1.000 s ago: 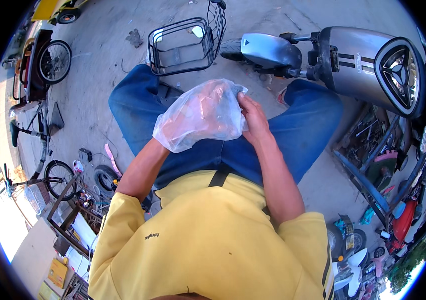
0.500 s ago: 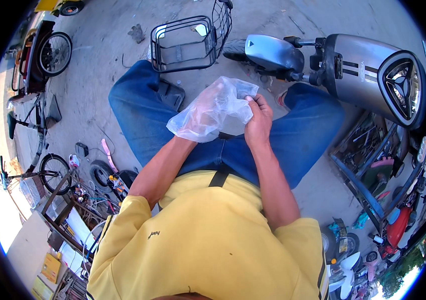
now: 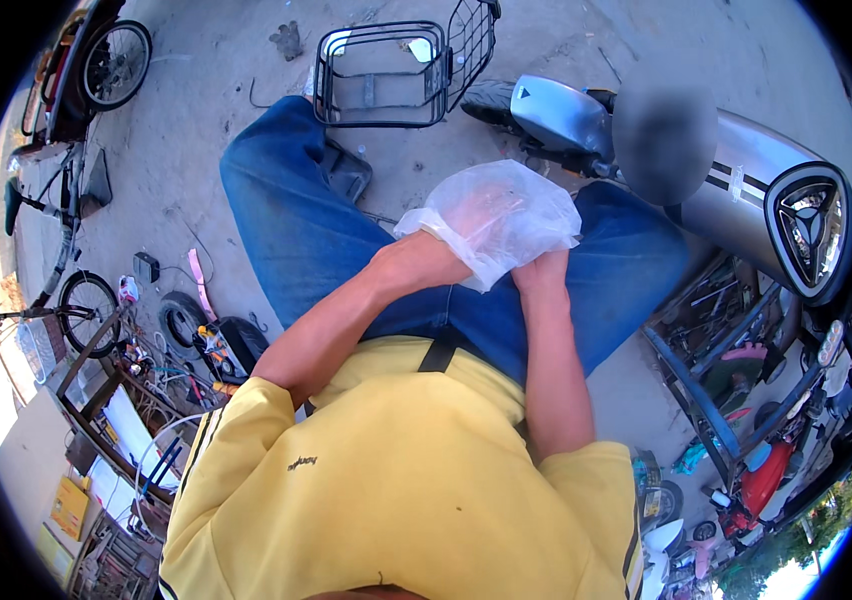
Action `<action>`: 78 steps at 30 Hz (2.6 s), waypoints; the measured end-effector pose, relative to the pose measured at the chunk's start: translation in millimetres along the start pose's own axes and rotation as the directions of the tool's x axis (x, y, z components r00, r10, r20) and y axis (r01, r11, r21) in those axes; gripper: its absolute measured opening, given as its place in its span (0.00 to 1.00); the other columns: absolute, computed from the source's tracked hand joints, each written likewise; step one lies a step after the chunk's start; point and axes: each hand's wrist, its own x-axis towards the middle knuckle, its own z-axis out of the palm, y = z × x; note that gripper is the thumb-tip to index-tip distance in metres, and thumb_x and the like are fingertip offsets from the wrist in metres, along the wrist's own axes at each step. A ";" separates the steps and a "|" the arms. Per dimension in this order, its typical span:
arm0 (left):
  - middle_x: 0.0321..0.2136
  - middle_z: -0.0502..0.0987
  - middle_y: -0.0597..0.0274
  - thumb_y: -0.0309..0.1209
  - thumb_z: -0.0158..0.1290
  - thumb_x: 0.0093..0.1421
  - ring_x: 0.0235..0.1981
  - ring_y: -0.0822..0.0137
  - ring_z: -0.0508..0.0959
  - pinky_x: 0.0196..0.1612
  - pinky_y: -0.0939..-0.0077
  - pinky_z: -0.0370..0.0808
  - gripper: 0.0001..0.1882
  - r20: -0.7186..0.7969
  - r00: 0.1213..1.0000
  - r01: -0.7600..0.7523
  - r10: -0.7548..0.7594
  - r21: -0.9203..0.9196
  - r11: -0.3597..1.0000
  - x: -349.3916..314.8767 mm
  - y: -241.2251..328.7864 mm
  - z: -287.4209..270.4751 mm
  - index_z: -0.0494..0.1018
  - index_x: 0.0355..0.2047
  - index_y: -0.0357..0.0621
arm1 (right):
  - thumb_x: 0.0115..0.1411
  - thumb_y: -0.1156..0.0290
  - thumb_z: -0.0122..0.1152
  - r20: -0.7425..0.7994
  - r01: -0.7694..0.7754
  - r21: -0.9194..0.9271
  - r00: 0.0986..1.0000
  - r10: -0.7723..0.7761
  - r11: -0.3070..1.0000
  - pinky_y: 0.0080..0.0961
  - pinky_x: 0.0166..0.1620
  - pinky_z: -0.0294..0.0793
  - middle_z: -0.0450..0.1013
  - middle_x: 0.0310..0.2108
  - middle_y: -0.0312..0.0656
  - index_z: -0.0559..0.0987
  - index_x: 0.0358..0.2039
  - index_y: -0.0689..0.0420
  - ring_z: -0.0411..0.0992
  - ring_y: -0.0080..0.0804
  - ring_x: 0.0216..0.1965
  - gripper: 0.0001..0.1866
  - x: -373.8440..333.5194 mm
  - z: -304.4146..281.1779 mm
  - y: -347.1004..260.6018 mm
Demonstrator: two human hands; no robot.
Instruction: The person assembles a front basket onto a scooter. They remove a plastic bag, align the basket frame with the scooter's front, retrieve bolts from a red bowl, and tighten them by hand to secure the basket.
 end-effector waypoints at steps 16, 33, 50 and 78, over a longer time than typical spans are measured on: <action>0.56 0.67 0.45 0.22 0.62 0.52 0.47 0.44 0.76 0.48 0.54 0.78 0.24 -0.332 0.941 0.141 -0.060 0.224 0.964 9.2 61.7 -73.3 0.72 0.51 0.38 | 0.62 0.73 0.65 0.434 0.508 -0.802 0.857 -0.278 0.314 0.34 0.60 0.75 0.71 0.58 0.47 0.69 0.63 0.59 0.71 0.39 0.58 0.29 -15.5 63.2 -0.8; 0.50 0.75 0.45 0.17 0.56 0.56 0.46 0.43 0.77 0.49 0.64 0.76 0.21 -0.288 0.946 0.128 -0.147 -0.084 0.988 4.6 91.5 -93.2 0.71 0.51 0.34 | 0.66 0.47 0.55 0.436 0.343 -0.798 0.896 -0.083 -0.495 0.44 0.71 0.55 0.65 0.66 0.39 0.68 0.67 0.46 0.60 0.39 0.68 0.32 -24.5 46.8 -7.4; 0.51 0.77 0.56 0.15 0.56 0.48 0.43 0.54 0.76 0.46 0.65 0.78 0.22 -0.022 0.995 0.097 -0.095 0.235 0.967 -42.0 23.7 -86.0 0.78 0.46 0.41 | 0.65 0.81 0.57 -0.091 -0.239 -0.436 0.971 0.222 0.868 0.37 0.50 0.85 0.78 0.50 0.53 0.76 0.56 0.63 0.81 0.43 0.46 0.18 12.8 35.9 -47.4; 0.43 0.81 0.55 0.19 0.54 0.61 0.46 0.61 0.81 0.52 0.71 0.75 0.08 -0.447 0.739 0.642 -0.504 0.240 0.728 -89.3 -163.5 -232.2 0.78 0.40 0.36 | 0.68 0.82 0.51 -0.344 -0.439 -0.590 0.896 0.280 0.677 0.39 0.57 0.75 0.72 0.57 0.45 0.68 0.63 0.60 0.73 0.38 0.55 0.23 221.1 -62.0 159.5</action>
